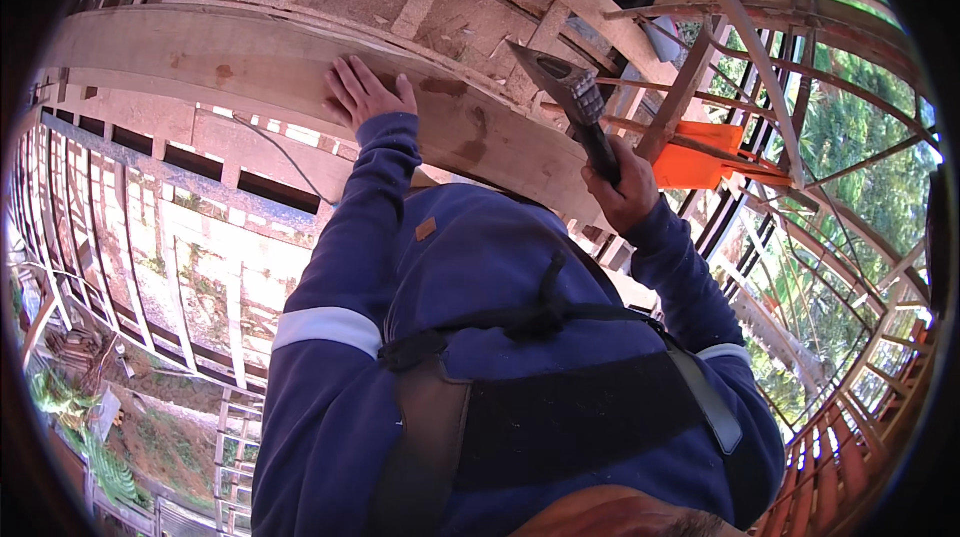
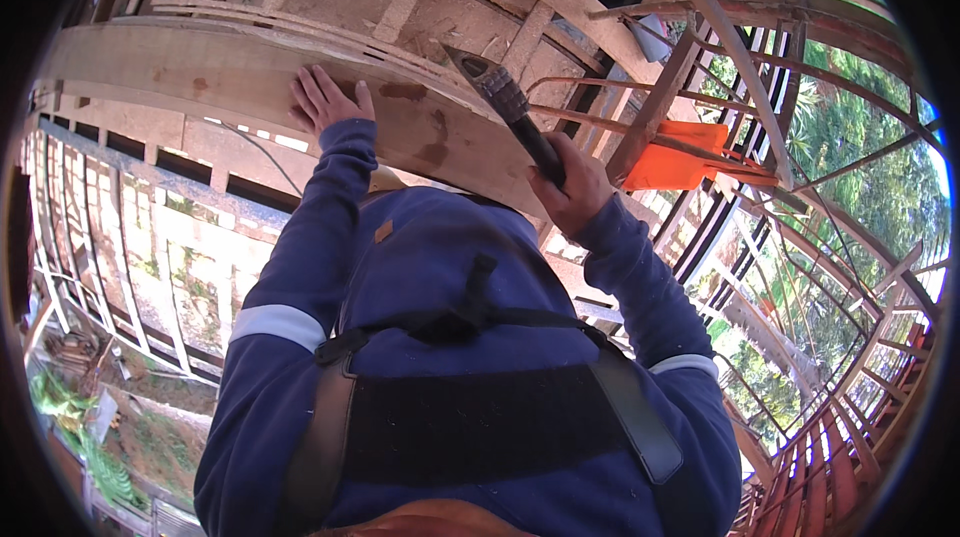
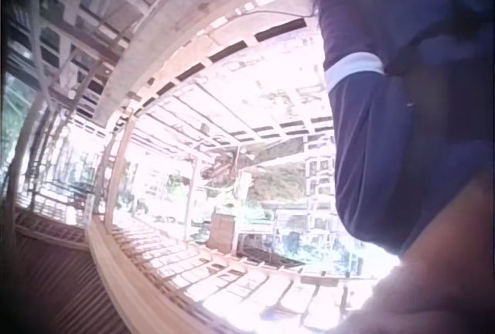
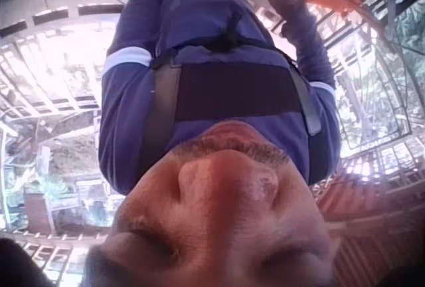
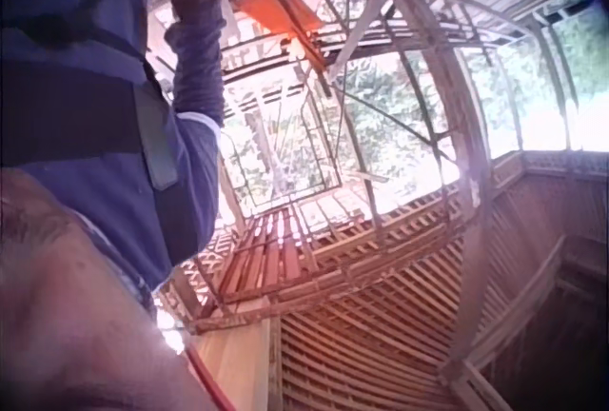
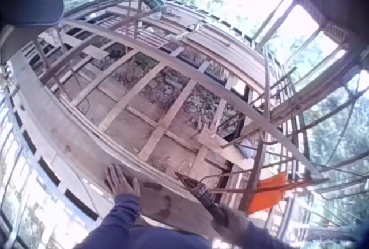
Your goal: The person shapes a wooden plank using a hatchet. They hold the wood steady with one hand while striking and shaving the edge of the board with the tool.
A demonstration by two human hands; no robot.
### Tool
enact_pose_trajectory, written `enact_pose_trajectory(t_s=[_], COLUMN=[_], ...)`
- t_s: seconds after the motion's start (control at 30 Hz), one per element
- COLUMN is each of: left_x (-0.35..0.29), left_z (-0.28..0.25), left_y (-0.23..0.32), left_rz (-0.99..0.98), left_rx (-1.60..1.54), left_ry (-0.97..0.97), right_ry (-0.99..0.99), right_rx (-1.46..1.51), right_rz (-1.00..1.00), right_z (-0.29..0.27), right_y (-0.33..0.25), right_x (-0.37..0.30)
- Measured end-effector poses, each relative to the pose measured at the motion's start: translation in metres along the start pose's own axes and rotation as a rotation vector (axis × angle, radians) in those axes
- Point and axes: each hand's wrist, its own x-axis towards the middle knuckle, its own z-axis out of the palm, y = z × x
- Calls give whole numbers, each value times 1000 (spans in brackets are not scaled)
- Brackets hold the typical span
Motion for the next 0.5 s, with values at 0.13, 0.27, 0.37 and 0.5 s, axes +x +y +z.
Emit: enact_pose_trajectory(t_s=[0.13,0.27,0.37,0.5], left_x=[-5,-4,-4,-3], left_z=[3,0,-4,-5], left_y=[5,11,14,13], left_rz=[-31,-40,-62,-78], left_rx=[5,15,17,35], left_ry=[101,88,56,43], right_ry=[-155,-323,-381,-209], right_rx=[-250,-399,-399,-2], right_rz=[101,284,242,54], right_z=[-5,5,-9,-38], right_y=[64,137,112,13], right_x=[10,16,31,67])
